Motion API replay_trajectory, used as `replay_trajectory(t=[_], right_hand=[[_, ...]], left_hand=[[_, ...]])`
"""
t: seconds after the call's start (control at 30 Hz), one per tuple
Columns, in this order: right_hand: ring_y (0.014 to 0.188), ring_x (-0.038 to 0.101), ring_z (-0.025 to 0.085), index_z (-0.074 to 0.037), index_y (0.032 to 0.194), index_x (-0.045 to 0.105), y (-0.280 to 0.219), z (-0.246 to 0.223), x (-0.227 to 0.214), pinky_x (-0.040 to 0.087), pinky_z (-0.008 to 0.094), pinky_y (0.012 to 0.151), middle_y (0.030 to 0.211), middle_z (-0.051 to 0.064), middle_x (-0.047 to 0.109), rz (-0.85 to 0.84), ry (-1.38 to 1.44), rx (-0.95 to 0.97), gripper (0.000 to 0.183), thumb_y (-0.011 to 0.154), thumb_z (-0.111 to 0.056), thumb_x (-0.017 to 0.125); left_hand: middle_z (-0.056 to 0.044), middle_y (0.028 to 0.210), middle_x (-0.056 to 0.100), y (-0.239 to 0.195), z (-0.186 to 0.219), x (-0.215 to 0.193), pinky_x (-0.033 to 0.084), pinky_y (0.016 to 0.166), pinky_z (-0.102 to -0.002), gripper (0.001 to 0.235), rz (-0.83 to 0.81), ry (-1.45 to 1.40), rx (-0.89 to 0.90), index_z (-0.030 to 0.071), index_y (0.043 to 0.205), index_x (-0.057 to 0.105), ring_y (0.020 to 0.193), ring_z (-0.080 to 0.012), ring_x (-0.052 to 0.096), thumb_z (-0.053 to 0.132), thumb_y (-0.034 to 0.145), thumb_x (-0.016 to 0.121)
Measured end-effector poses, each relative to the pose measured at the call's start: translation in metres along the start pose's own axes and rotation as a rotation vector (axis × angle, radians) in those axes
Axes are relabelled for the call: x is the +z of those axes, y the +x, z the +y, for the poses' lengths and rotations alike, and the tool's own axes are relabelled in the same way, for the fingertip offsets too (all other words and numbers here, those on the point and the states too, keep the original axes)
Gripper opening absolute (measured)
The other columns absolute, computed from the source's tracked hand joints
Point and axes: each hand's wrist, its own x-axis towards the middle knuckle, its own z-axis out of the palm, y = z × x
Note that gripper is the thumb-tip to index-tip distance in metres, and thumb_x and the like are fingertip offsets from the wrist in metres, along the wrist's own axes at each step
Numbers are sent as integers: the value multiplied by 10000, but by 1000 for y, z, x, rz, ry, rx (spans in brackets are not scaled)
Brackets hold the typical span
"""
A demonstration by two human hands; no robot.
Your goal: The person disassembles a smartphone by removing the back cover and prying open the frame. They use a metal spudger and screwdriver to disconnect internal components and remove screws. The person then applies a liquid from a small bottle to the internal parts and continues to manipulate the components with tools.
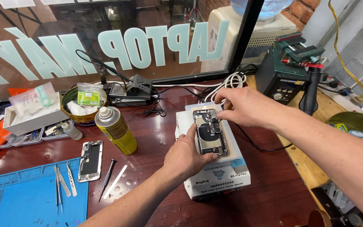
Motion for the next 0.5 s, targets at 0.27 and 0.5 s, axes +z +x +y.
replay_trajectory(t=[0.27,0.5], right_hand=[[908,769,258,-96,1061,717,6,4,14,593,383,819,944,94,793,76,240,-91,248,828,-164,665],[865,757,255,-127,1090,721,-3,-5,25,584,375,812,925,123,766,152,173,40,248,858,-140,631]], left_hand=[[-216,1323,596,-1,0,0,563,975,-439,1166,-5,-11,4,137,1613,201,1201,-330,648,466,721,877],[-192,1334,595,-4,-1,-1,546,992,-443,1162,6,-31,-7,149,1609,212,1222,-330,630,465,714,883]])
